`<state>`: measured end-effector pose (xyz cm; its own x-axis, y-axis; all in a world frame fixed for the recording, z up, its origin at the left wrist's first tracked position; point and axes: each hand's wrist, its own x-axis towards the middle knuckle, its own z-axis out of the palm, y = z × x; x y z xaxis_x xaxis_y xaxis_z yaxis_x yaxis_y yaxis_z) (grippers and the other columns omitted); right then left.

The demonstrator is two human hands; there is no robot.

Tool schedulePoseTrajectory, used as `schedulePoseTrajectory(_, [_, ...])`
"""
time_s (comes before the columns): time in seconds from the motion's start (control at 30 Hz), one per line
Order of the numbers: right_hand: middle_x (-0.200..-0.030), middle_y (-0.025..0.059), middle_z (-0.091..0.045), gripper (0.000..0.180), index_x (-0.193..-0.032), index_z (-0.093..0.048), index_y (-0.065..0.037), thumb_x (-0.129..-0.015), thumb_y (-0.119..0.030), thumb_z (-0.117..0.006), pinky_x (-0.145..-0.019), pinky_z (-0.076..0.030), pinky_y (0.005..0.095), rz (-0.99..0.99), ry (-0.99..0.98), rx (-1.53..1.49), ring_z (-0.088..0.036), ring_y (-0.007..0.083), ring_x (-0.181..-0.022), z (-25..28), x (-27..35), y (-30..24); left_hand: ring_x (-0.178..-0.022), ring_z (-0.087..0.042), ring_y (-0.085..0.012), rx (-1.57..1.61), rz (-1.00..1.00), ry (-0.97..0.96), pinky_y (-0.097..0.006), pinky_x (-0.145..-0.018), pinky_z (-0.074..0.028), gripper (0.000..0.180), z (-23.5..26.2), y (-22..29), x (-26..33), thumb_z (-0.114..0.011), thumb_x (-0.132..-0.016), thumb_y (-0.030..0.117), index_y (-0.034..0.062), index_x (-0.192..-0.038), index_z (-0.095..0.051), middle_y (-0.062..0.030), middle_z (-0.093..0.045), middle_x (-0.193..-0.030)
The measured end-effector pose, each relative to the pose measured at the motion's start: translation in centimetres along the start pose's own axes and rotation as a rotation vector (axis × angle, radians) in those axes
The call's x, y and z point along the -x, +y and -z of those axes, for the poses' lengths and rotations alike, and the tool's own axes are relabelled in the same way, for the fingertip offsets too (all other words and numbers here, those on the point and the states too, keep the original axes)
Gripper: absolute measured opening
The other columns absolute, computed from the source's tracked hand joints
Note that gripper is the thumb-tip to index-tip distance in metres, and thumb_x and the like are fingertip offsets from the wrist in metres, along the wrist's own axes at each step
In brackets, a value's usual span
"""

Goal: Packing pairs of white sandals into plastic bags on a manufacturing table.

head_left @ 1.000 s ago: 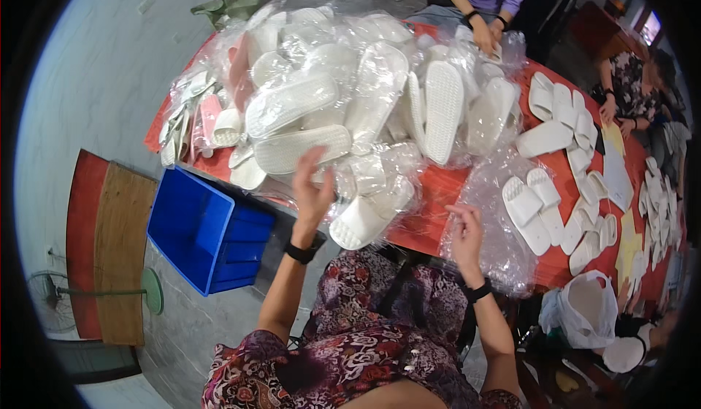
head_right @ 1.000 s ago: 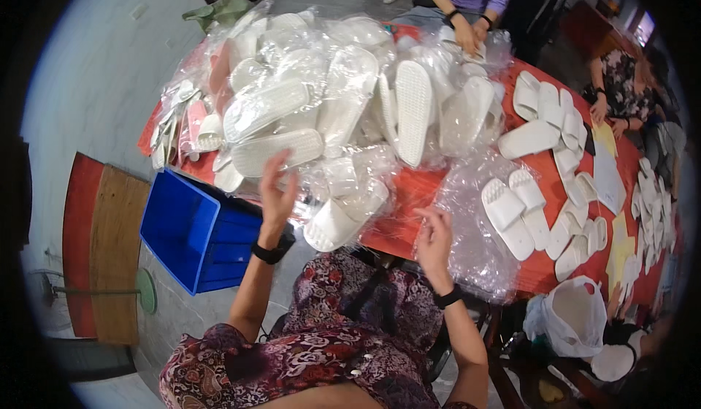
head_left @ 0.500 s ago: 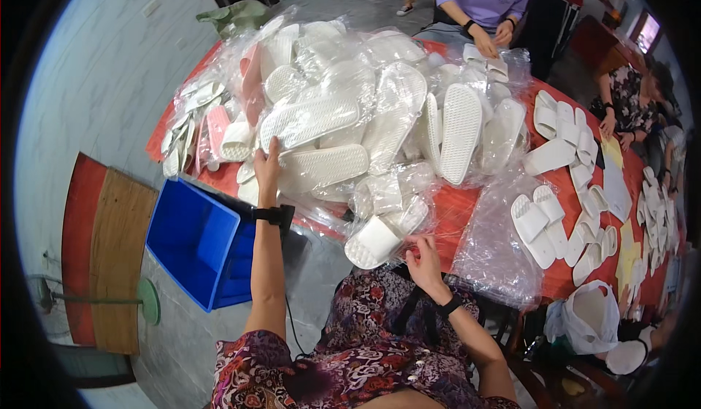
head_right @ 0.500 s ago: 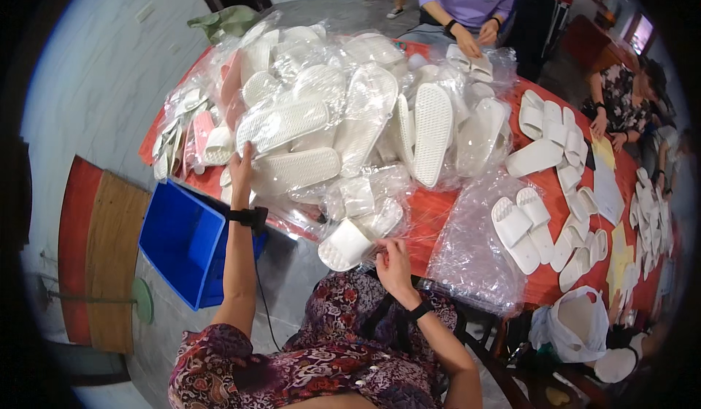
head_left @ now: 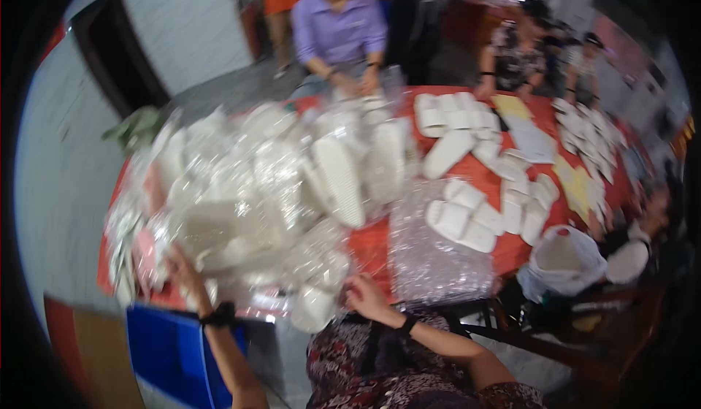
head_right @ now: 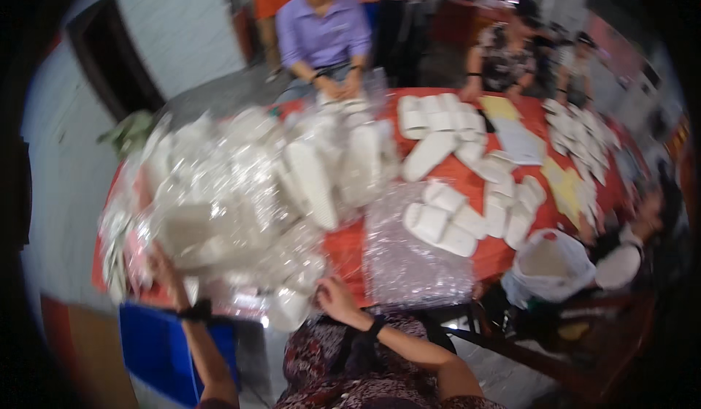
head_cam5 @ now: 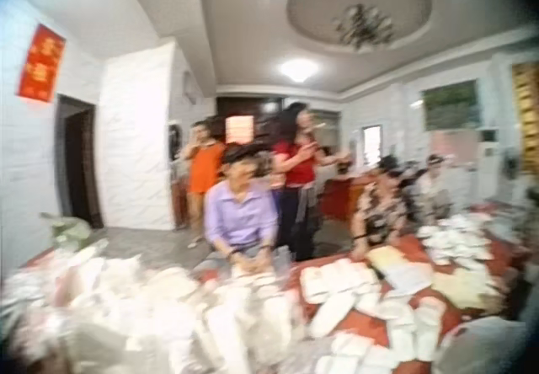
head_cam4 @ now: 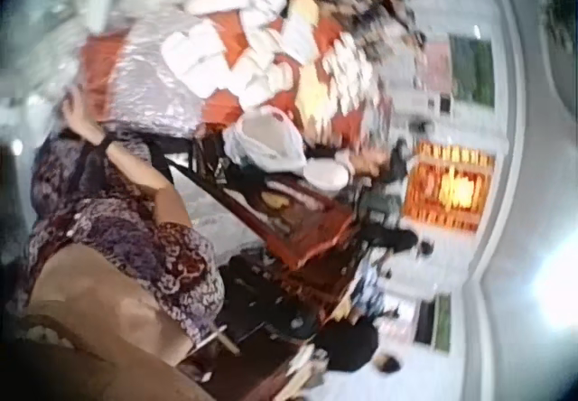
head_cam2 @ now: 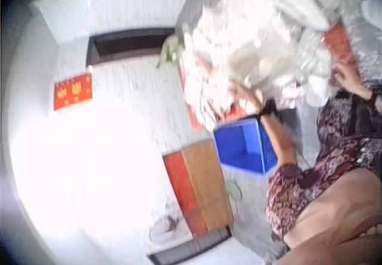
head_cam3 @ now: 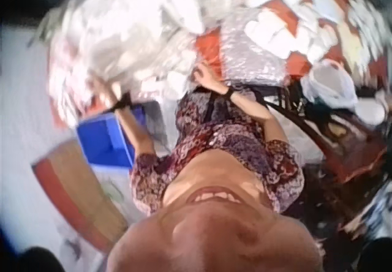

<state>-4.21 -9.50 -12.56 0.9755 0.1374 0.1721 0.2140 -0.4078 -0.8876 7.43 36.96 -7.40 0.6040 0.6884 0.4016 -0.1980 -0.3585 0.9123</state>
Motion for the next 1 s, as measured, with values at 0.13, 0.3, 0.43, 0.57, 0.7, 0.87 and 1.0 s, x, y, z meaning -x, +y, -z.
schedulePoseTrajectory(0.13, [-0.112,0.0127,-0.054,0.03,-0.114,-0.052,-0.003,-0.087,-0.013,-0.059,-0.085,-0.047,0.0331,-0.145,0.002,-0.17,-0.058,0.0224,-0.099,1.5,-2.0,-0.5,-0.095,-0.053,-0.0194,-0.18,-0.308,0.044,-0.03,-0.082,-0.043,0.041,-4.5,15.2,3.9,-0.053,-0.095,0.017,-0.0087,-0.127,-0.047,-0.0158,-0.058,-0.111])
schedulePoseTrajectory(0.3, [-0.112,0.0069,-0.055,0.029,-0.118,-0.05,-0.003,-0.092,-0.015,-0.054,-0.082,-0.047,0.0299,-0.141,0.107,-0.493,-0.056,0.0146,-0.097,2.9,-3.8,-0.8,-0.09,-0.055,-0.0159,-0.118,-0.332,-0.18,-0.028,-0.081,-0.044,0.038,-6.9,21.4,6.4,-0.052,-0.095,0.016,-0.0084,-0.124,-0.05,-0.0131,-0.06,-0.107])
schedulePoseTrajectory(0.43, [-0.109,0.0032,-0.056,0.025,-0.117,-0.056,-0.005,-0.095,-0.013,-0.048,-0.072,-0.046,0.0253,-0.517,0.039,-0.923,-0.052,0.0116,-0.088,4.6,-3.6,0.7,-0.085,-0.054,-0.0128,0.073,-0.319,-0.54,-0.025,-0.076,-0.045,0.04,-8.9,23.0,9.3,-0.053,-0.094,0.018,-0.0061,-0.126,-0.049,-0.0088,-0.059,-0.101])
schedulePoseTrajectory(0.57, [-0.104,0.0014,-0.058,0.026,-0.117,-0.058,-0.005,-0.096,-0.016,-0.046,-0.07,-0.045,0.0226,-0.472,-0.114,-0.842,-0.052,0.0107,-0.082,9.4,0.0,-2.0,-0.062,-0.04,-0.0031,0.19,-0.209,-0.345,-0.02,-0.051,-0.032,0.025,-14.4,20.7,12.6,-0.057,-0.093,0.022,-0.0027,-0.096,-0.058,0.0008,-0.051,-0.074])
schedulePoseTrajectory(0.7, [-0.088,-0.002,-0.058,0.026,-0.108,-0.059,-0.006,-0.098,-0.026,-0.046,-0.069,-0.048,0.0248,-0.211,-0.034,-0.574,-0.055,0.008,-0.079,9.8,1.4,1.6,-0.048,-0.033,-0.0022,0.061,-0.012,-0.646,-0.025,-0.04,-0.023,0.029,-19.1,18.2,13.4,-0.059,-0.092,0.024,0.0024,-0.074,-0.054,0.0077,-0.04,-0.055])
schedulePoseTrajectory(0.87, [-0.102,0.0077,-0.063,0.03,-0.116,-0.053,-0.002,-0.097,-0.024,-0.045,-0.076,-0.053,0.0318,-0.72,-0.05,-1.266,-0.061,0.0192,-0.082,12.2,2.4,2.4,-0.053,-0.036,-0.0027,0.072,-0.03,-0.823,-0.025,-0.045,-0.027,0.029,-22.7,15.3,14.8,-0.061,-0.091,0.027,-0.002,-0.087,-0.063,0.0078,-0.043,-0.057])
schedulePoseTrajectory(1.0, [-0.108,0.0109,-0.062,0.033,-0.119,-0.053,-0.001,-0.097,-0.023,-0.045,-0.079,-0.052,0.0335,-0.683,0.04,-1.301,-0.063,0.0215,-0.091,11.4,3.4,5.2,-0.055,-0.037,-0.004,0.031,0.067,-0.815,-0.026,-0.047,-0.029,0.031,-23.0,11.8,15.3,-0.062,-0.09,0.028,-0.0018,-0.08,-0.061,0.0059,-0.043,-0.057])
